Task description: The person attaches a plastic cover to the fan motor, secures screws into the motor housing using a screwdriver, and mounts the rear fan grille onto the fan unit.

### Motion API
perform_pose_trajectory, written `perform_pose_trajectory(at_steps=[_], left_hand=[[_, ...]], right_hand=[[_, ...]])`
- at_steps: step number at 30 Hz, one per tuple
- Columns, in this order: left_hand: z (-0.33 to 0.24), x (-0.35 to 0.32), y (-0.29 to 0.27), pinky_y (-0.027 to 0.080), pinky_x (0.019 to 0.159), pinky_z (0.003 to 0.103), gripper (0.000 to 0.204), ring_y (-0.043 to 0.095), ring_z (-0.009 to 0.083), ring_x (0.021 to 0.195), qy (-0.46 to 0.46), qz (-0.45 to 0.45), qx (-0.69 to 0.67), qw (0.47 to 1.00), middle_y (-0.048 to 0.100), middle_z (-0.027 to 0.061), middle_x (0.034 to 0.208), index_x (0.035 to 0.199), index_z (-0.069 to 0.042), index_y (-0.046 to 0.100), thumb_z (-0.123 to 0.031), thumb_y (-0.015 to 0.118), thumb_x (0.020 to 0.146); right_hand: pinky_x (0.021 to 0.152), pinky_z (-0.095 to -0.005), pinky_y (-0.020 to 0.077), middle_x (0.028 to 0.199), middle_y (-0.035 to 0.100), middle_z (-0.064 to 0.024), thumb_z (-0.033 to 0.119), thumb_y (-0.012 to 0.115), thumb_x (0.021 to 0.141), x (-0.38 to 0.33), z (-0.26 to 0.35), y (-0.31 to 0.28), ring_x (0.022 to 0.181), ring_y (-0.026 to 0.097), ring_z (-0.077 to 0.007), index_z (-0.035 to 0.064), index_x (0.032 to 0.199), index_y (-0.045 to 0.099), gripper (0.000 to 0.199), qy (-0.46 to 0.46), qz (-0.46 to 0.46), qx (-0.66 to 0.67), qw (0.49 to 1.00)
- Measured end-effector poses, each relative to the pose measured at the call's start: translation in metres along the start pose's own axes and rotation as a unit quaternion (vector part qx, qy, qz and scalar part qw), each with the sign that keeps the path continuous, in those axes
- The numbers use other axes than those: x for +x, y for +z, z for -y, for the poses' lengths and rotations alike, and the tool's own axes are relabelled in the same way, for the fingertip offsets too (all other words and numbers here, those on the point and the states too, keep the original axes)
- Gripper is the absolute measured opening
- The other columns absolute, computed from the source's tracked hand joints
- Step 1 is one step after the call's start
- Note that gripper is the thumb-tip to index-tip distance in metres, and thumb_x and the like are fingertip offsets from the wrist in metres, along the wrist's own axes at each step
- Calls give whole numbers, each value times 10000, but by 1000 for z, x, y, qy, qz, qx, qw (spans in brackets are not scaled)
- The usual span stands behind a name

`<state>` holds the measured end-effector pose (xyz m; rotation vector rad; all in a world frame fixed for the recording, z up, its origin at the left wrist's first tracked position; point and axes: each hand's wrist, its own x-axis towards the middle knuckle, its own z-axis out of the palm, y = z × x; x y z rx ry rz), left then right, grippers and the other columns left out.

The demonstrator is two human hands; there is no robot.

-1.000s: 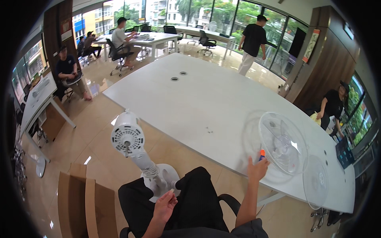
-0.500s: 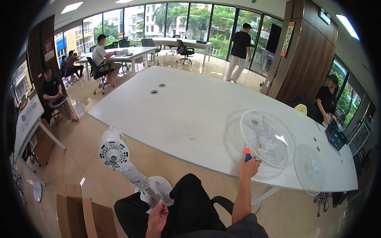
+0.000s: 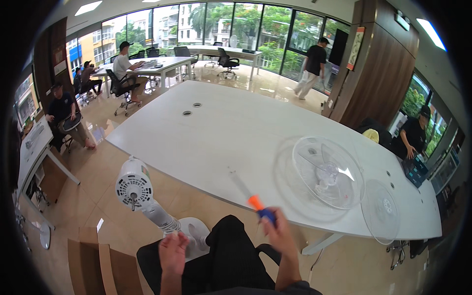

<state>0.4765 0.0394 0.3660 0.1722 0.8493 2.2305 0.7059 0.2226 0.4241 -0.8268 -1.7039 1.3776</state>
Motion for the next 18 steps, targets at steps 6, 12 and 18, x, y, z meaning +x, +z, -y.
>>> perform_pose_trajectory(at_steps=[6,12,18], left_hand=[[-72,-6,37,573,779,369,131,679,220,800,188,23,-25,982,695,122,873,945,27,672,-85,607,961],[-85,-32,13,601,705,386,161,684,219,713,221,-17,72,972,689,126,858,972,38,668,-96,580,978],[-93,-44,12,618,733,385,179,711,249,763,220,-33,46,974,690,150,867,977,55,665,-97,573,982]], right_hand=[[693,-244,436,947,635,-48,131,599,947,-44,15,88,754,548,-102,63,1379,488,451,-18,357,26,933],[789,-267,443,1074,632,-97,159,554,968,-53,6,120,845,568,-140,42,1396,472,451,-18,408,108,906],[692,-218,445,990,642,-65,204,554,964,-54,2,130,711,538,-73,28,1385,476,463,-47,406,129,903]])
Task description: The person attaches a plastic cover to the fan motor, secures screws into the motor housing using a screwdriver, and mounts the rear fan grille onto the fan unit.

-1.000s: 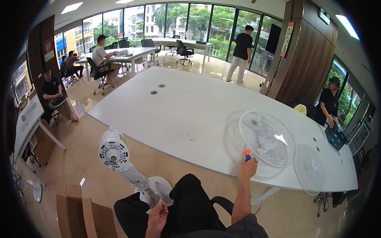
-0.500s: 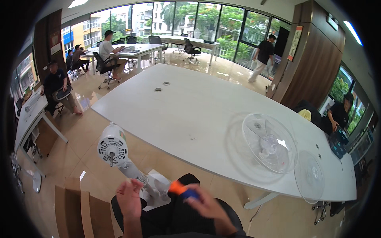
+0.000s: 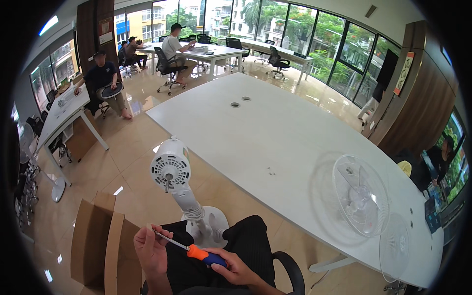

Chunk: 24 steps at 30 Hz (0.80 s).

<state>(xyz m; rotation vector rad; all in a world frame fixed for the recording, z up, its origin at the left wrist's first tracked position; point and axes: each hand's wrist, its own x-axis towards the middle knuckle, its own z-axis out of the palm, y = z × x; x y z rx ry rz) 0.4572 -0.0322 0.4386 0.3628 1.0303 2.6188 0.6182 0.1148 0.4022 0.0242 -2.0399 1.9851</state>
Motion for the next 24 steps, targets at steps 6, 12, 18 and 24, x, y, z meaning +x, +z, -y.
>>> perform_pose_trajectory(at_steps=[6,12,18,24], left_hand=[[-3,-1,-6,617,777,411,188,706,246,815,-19,27,24,999,683,154,921,1021,41,643,-123,555,997],[-4,-3,-6,615,744,382,183,714,298,800,-29,22,-13,999,691,184,892,991,71,656,-89,568,983],[-9,0,-11,614,769,398,189,714,295,811,-42,48,25,998,688,202,901,972,78,644,-87,552,991],[-7,-1,-9,614,766,404,196,715,293,811,-32,60,-18,998,688,204,890,970,77,638,-90,538,999]], right_hand=[[675,-209,445,985,635,-74,200,557,962,-4,-8,2,701,523,-68,18,1378,479,460,26,1,51,998],[687,-202,424,969,632,-59,204,527,982,-11,-21,1,699,503,-61,19,1401,460,463,76,18,125,989],[668,-202,424,950,620,-69,202,516,981,-10,-18,5,686,489,-60,6,1392,463,459,72,20,166,983],[625,-220,411,887,602,-89,325,467,1017,-12,-27,12,638,492,-79,-12,1366,456,485,79,30,247,965]])
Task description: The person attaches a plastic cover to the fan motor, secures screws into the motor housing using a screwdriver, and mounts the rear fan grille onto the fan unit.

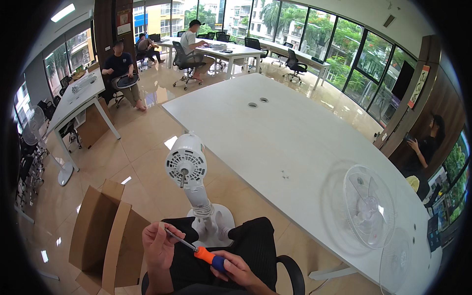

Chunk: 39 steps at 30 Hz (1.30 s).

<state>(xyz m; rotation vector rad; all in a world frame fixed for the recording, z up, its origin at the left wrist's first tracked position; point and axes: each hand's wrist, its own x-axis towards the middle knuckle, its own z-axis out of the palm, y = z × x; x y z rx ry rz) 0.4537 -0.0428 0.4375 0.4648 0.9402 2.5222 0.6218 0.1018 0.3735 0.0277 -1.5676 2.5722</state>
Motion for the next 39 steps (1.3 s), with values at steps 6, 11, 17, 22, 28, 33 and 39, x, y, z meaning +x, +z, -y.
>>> perform_pose_trajectory(at_steps=[6,11,17,22,28,33,39], left_hand=[[-3,3,-6,618,761,405,196,720,306,817,-23,73,4,997,693,211,884,957,80,632,-82,531,999],[-2,2,-9,618,759,411,205,721,308,814,-31,78,21,996,694,218,877,946,82,630,-91,535,999],[-2,2,-3,612,769,442,214,718,304,816,-32,106,29,993,691,215,878,966,71,618,-114,519,1011],[0,1,-1,600,794,486,213,707,273,818,-36,113,7,993,675,188,870,993,45,591,-132,479,1029],[1,-1,-1,593,807,493,216,698,264,825,-31,116,4,993,668,173,885,1029,34,573,-157,472,1035],[0,8,5,565,861,495,409,671,314,991,-45,146,-22,988,652,202,1071,1270,35,507,-282,532,1013],[50,97,-59,473,990,487,979,462,291,1303,169,49,382,907,430,188,1429,1467,-16,316,-328,865,719]], right_hand=[[563,-257,346,706,529,-73,526,431,1001,-1,-12,7,487,400,-83,-16,1299,451,619,104,20,284,953],[573,-238,362,708,516,-53,459,443,1021,3,-10,11,519,413,-93,10,1260,444,509,74,37,208,975],[587,-225,367,747,535,-55,397,486,1019,0,-8,10,567,440,-87,15,1254,454,449,61,27,171,983],[638,-241,440,828,585,-87,347,532,1004,0,-6,11,689,540,-114,9,1272,459,438,31,3,58,998],[690,-257,479,881,608,-99,265,519,1013,3,-10,16,737,575,-116,-8,1284,464,389,5,-1,56,998],[688,-282,493,917,615,-136,279,528,1003,4,-10,13,757,604,-160,-14,1292,427,424,-30,3,93,995],[633,-299,493,885,607,-182,332,555,991,-2,-5,0,733,603,-201,33,1328,422,469,-101,-22,83,991]])
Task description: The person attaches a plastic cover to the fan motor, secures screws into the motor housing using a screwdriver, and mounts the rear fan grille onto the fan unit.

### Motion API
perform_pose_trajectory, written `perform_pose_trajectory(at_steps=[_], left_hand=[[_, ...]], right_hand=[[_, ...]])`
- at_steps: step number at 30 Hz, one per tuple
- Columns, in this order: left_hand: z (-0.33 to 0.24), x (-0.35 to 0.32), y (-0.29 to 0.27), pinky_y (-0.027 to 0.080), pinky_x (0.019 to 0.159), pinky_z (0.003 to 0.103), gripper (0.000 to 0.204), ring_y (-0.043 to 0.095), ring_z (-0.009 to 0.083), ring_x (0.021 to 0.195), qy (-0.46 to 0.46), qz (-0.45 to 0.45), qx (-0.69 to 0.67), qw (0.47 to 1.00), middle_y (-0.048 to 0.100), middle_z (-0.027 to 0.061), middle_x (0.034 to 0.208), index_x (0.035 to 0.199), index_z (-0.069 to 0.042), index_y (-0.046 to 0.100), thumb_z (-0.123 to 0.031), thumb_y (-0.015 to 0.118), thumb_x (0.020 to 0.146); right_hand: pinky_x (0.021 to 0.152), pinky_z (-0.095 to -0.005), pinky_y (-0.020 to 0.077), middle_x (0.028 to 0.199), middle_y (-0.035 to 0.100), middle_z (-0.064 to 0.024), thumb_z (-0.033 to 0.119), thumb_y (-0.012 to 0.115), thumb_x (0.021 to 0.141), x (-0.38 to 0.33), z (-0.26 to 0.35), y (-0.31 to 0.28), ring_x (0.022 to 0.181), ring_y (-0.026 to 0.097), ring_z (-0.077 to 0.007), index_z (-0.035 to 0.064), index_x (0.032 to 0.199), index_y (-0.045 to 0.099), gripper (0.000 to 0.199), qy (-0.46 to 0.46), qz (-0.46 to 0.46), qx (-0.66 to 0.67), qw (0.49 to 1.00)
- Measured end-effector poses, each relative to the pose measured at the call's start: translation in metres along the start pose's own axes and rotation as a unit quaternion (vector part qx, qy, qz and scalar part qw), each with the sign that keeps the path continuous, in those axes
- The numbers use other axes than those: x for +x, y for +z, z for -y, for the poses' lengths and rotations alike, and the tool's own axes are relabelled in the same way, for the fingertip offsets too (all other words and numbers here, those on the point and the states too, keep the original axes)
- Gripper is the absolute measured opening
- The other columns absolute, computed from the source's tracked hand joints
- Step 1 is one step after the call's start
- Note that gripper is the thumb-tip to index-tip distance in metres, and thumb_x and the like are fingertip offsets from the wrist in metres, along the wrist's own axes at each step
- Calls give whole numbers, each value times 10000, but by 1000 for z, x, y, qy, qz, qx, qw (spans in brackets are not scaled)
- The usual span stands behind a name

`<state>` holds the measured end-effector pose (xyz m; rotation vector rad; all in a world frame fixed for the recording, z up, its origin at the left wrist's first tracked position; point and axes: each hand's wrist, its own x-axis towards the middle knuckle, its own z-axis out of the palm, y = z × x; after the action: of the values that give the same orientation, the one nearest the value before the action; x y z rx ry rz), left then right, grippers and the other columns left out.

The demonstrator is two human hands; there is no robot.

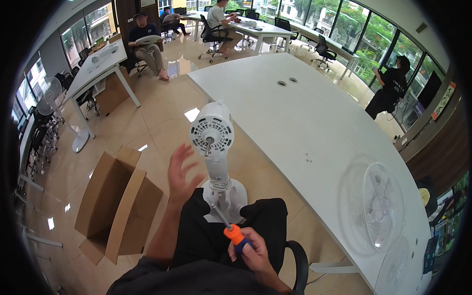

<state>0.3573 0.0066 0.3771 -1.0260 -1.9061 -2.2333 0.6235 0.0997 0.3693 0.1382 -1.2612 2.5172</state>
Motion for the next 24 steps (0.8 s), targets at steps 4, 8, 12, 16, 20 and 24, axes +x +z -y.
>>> perform_pose_trajectory(at_steps=[4,8,12,16,20,24], left_hand=[[46,41,-8,419,1045,498,1176,373,334,1369,88,-15,180,980,314,208,1503,1481,-25,276,-330,950,567],[46,76,14,362,1097,509,1283,299,405,1405,276,-7,216,937,245,251,1532,1492,-50,251,-401,968,487],[44,86,8,376,1103,493,1300,327,415,1393,297,17,217,929,280,252,1520,1491,-62,265,-409,970,456],[43,88,9,419,1080,472,1271,393,394,1358,290,32,206,934,367,226,1478,1481,-56,294,-370,972,453],[45,88,14,398,1085,461,1306,429,367,1321,300,13,217,929,412,217,1444,1486,-23,280,-363,983,439],[45,86,12,392,1085,465,1273,425,372,1320,289,9,201,936,424,211,1428,1479,-22,308,-369,976,452]], right_hand=[[592,-302,490,830,606,-171,332,547,996,1,3,-4,689,598,-199,14,1290,441,446,-18,-37,-26,999],[580,-289,492,802,611,-145,329,550,996,-4,6,-7,671,603,-186,-8,1241,462,426,-43,-79,-47,995],[580,-278,497,800,615,-138,332,559,993,-3,3,-8,683,611,-178,-8,1235,470,427,-33,-89,-61,994],[585,-267,500,801,622,-127,327,562,992,2,2,-6,691,614,-159,-12,1220,484,415,-27,-99,-82,991],[591,-260,496,803,624,-118,306,559,993,4,-4,-6,692,609,-144,-15,1214,487,396,-23,-103,-99,990],[591,-252,487,804,614,-108,290,551,995,5,-8,-6,677,590,-130,-15,1216,487,382,-7,-110,-126,986]])
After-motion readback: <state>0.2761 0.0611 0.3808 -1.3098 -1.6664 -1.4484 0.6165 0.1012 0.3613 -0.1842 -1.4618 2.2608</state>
